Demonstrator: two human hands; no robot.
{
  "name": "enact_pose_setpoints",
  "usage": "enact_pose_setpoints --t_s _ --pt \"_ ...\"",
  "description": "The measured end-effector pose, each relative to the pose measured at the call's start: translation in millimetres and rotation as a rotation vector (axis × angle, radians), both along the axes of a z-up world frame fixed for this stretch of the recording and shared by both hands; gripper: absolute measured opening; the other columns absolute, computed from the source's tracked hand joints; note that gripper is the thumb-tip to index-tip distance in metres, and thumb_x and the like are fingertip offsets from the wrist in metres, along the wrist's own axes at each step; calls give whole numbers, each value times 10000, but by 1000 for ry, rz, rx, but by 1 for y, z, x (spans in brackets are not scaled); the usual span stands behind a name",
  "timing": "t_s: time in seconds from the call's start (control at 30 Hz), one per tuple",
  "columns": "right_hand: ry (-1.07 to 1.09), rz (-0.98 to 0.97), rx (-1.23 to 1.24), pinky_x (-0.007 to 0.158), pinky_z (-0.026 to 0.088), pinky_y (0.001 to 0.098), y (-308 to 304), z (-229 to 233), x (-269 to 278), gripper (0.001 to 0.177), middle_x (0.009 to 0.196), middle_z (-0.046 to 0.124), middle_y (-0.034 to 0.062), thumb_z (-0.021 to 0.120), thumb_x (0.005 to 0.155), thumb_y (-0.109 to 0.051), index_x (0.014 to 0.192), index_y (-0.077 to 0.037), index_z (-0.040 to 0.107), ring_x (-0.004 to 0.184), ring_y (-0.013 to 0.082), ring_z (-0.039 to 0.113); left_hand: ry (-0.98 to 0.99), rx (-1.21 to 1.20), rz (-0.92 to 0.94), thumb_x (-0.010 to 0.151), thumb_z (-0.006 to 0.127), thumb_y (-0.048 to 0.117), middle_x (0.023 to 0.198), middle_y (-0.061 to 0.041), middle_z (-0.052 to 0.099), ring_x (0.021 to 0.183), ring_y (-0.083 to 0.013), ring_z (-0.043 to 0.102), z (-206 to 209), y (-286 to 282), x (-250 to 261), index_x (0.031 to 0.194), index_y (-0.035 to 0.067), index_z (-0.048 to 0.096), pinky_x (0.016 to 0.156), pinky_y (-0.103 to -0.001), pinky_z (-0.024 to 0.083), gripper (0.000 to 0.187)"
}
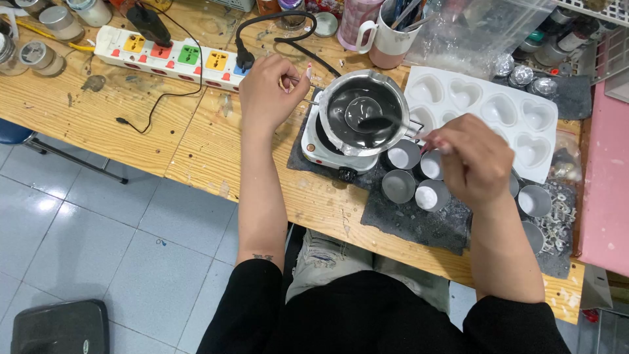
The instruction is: Melting and stirring wax in a pot on a heating plate as part of a candle-making process.
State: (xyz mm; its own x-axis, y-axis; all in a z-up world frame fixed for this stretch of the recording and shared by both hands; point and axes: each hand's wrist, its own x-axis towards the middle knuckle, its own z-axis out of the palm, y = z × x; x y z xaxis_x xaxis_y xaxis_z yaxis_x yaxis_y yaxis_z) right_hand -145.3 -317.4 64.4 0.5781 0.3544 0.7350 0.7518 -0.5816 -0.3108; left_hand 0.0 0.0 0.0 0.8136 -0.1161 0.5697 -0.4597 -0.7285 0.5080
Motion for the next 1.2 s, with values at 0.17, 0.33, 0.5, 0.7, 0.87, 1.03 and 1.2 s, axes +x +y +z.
enact_pose_setpoints --t_s 0.17,0.33,0.5,0.7,0.87,1.03,1.2 --pt "64 14 -120 615 511 341 16 8 3 61 842 674 125 700 961 57 1016 31 693 751 249 663 17 -13 -1 871 786 289 693 29 566 733 -172 589 4 -1 -2 679 142 621 569 -344 435 293" --pt "47 -17 -152 647 515 367 25 2 0 79 853 675 142 714 953 62 1023 50 682 760 272 654 -4 -17 -7 882 786 291 700 31 568 745 -169 592 3 -1 -2 674 136 612 576 -343 439 313" --pt "117 -211 116 590 525 279 28 -18 -3 113 846 701 101 602 1116 21 1066 49 699 709 172 679 -6 -13 3 870 791 293 700 24 568 741 -176 590 4 0 -2 677 138 612 569 -348 433 306" --pt "614 -122 640 545 510 230 29 -54 4 252 835 698 79 532 1136 -137 1094 66 675 632 92 630 -16 1 -8 868 790 288 713 40 580 748 -159 594 -2 2 2 691 146 617 587 -336 445 285" --pt "761 -117 828 523 516 243 27 -46 14 321 804 670 85 510 1152 -212 1075 50 679 624 111 625 -11 5 2 874 795 299 704 32 570 734 -157 585 -1 2 1 685 144 617 571 -337 436 302" --pt "814 -106 949 517 515 249 18 -50 20 330 798 654 83 516 1153 -239 1071 34 683 643 126 624 -1 4 -1 878 797 311 700 36 570 724 -154 582 -1 2 2 683 143 617 558 -335 430 315" --pt "749 -43 1021 513 523 274 3 -50 25 323 817 660 99 541 1151 -252 1101 40 670 662 143 632 -3 -8 9 888 798 323 692 35 570 717 -152 586 2 0 0 672 141 614 555 -335 429 337"
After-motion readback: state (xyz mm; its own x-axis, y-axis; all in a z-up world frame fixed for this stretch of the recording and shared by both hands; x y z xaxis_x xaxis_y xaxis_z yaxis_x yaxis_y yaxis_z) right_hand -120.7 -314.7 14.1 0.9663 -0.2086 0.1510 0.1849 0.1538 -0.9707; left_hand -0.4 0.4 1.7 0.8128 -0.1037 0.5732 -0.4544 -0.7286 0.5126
